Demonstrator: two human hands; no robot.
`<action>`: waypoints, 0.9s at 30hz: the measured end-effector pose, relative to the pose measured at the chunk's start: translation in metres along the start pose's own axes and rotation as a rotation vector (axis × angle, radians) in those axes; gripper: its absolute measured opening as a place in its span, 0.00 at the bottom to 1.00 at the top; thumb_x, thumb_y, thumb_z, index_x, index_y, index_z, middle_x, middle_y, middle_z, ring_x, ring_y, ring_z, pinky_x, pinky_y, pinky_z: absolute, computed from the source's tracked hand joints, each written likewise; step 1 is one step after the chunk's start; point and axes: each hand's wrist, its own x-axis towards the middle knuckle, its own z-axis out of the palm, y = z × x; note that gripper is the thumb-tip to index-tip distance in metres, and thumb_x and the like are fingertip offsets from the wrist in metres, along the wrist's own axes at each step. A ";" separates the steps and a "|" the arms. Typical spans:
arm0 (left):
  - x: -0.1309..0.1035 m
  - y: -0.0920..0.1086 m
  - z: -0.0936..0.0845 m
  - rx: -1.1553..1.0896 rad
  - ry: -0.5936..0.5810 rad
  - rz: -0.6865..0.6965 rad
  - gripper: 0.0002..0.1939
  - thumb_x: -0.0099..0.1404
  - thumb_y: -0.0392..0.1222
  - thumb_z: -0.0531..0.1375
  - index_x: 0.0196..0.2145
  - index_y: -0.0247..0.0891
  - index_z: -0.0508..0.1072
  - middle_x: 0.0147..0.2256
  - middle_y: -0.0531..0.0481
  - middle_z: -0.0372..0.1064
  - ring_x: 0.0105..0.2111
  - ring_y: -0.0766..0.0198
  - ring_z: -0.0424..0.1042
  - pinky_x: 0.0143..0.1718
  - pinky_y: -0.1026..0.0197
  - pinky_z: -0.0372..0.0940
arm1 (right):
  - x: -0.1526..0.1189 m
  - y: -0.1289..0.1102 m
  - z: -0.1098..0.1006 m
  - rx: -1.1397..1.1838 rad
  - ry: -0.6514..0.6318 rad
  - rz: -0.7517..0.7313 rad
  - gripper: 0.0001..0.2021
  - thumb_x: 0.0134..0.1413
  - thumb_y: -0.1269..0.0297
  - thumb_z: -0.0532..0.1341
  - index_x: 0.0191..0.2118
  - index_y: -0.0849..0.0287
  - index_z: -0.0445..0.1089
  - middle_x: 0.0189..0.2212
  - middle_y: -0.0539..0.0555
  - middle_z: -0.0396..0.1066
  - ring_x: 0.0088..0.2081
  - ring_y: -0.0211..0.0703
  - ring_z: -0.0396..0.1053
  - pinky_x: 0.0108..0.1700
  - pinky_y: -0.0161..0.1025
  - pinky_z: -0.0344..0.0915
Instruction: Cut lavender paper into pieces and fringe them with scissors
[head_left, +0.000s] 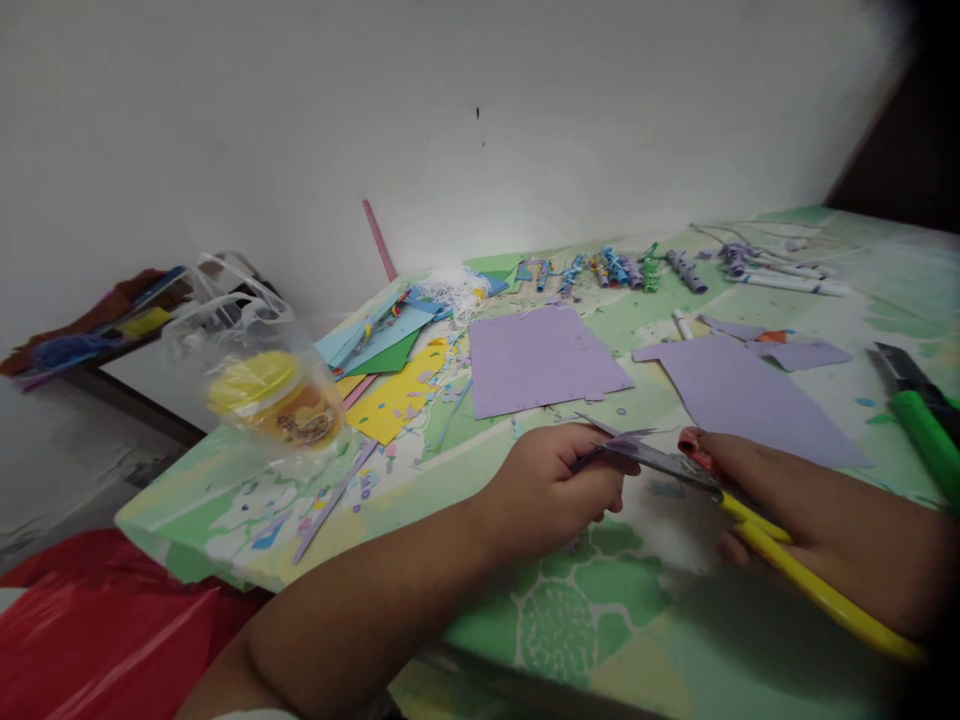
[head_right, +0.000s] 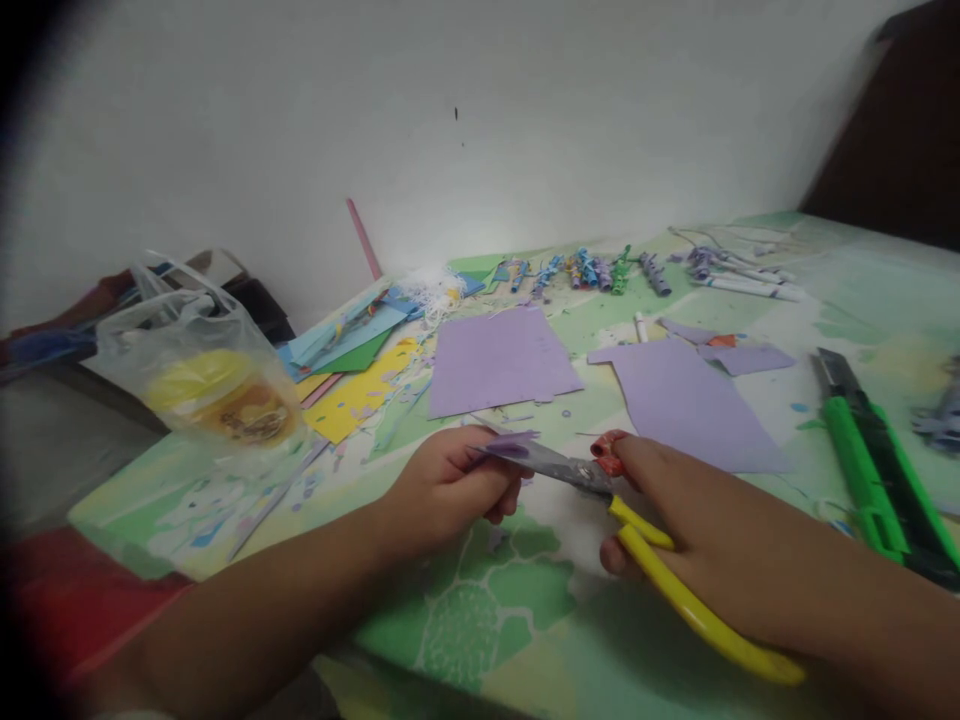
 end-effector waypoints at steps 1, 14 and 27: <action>0.000 0.000 0.000 -0.004 -0.003 -0.001 0.05 0.53 0.36 0.54 0.26 0.35 0.69 0.18 0.56 0.61 0.17 0.73 0.60 0.20 0.68 0.58 | 0.000 -0.001 0.000 0.013 -0.028 0.000 0.18 0.45 0.49 0.57 0.42 0.48 0.61 0.41 0.53 0.70 0.41 0.55 0.68 0.43 0.46 0.65; -0.002 0.012 -0.002 -0.140 -0.106 -0.069 0.06 0.55 0.38 0.55 0.23 0.34 0.67 0.15 0.57 0.60 0.15 0.75 0.59 0.17 0.70 0.55 | -0.001 -0.002 -0.005 -0.036 -0.047 -0.028 0.19 0.46 0.47 0.56 0.43 0.51 0.61 0.40 0.57 0.70 0.41 0.57 0.67 0.47 0.50 0.61; 0.002 0.002 -0.006 -0.499 -0.353 -0.138 0.09 0.55 0.41 0.58 0.22 0.34 0.69 0.13 0.55 0.62 0.12 0.72 0.60 0.13 0.69 0.53 | -0.001 -0.004 -0.012 -0.129 -0.055 -0.006 0.22 0.46 0.44 0.55 0.42 0.53 0.57 0.41 0.59 0.66 0.43 0.59 0.64 0.45 0.53 0.60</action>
